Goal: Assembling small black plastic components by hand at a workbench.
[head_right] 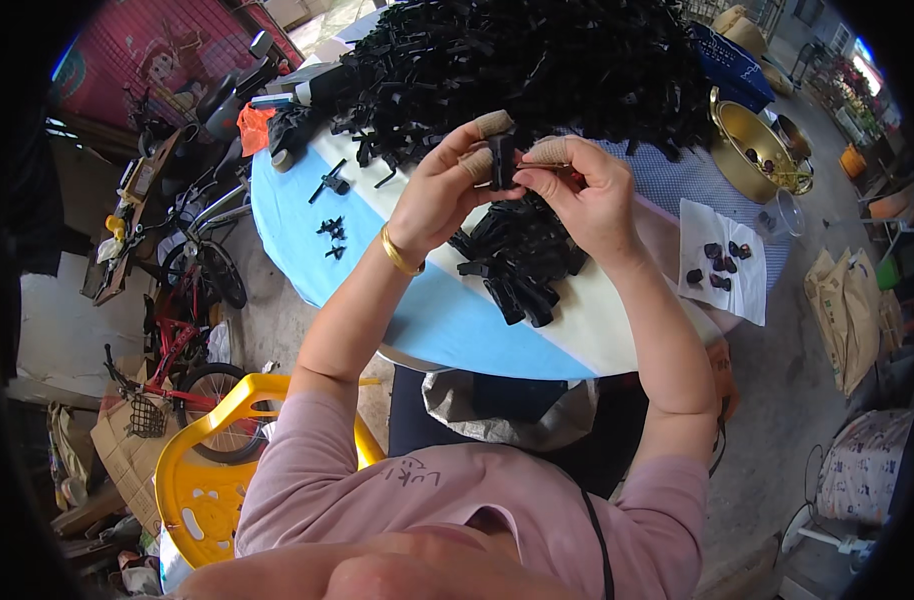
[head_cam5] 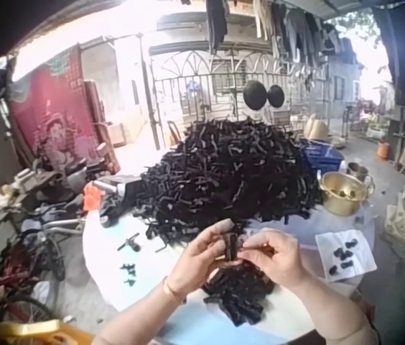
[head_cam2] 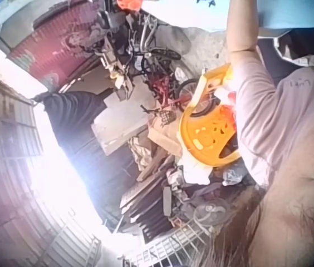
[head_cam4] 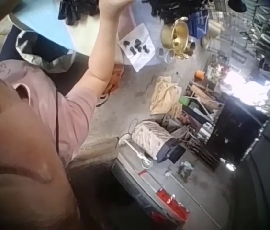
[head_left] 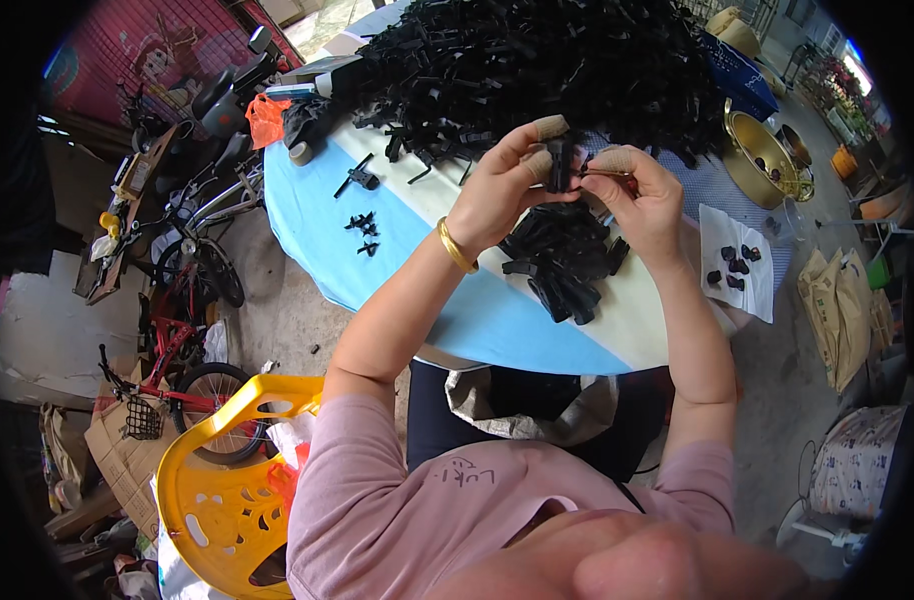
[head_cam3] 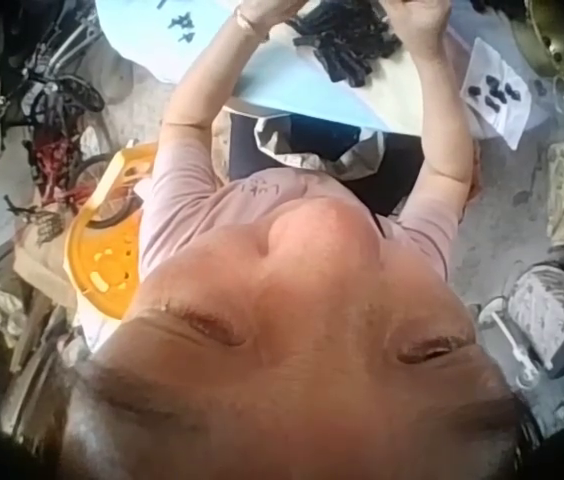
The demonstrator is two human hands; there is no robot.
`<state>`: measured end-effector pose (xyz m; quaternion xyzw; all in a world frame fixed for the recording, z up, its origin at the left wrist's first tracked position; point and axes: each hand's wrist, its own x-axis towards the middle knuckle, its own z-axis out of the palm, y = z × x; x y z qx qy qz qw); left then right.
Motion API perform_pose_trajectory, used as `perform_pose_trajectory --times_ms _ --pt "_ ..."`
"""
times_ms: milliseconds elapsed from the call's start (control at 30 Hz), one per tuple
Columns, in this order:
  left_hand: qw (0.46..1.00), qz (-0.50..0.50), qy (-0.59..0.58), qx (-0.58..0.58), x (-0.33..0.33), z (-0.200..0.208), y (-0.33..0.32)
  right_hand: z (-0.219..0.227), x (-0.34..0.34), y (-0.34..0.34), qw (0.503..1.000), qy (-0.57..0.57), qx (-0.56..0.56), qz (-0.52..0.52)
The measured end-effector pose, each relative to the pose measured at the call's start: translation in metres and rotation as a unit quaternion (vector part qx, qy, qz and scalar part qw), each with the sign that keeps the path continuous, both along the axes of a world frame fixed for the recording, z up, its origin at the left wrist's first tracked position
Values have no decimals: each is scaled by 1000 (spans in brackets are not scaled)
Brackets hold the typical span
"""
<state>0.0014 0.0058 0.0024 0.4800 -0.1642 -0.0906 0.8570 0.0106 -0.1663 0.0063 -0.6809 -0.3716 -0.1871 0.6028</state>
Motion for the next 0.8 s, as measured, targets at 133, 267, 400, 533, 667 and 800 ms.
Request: perform_pose_trajectory --times_ms 133,267,400,533,667,800 --pt "983 11 -111 147 -9 2 -5 -2 1 1 996 87 -10 -26" --pt "972 27 -161 170 -12 -5 -16 0 4 -2 987 146 -38 -46" --pt "980 51 -133 143 -10 -5 -14 -3 8 -4 986 155 -53 -10" --pt "985 65 -109 114 -8 -3 -12 4 3 -4 961 269 -28 52" --pt "979 93 -146 108 -7 -6 -14 1 2 -3 968 237 -63 45" --pt "968 114 -192 115 -5 -12 -14 6 -4 0 968 237 -78 36"
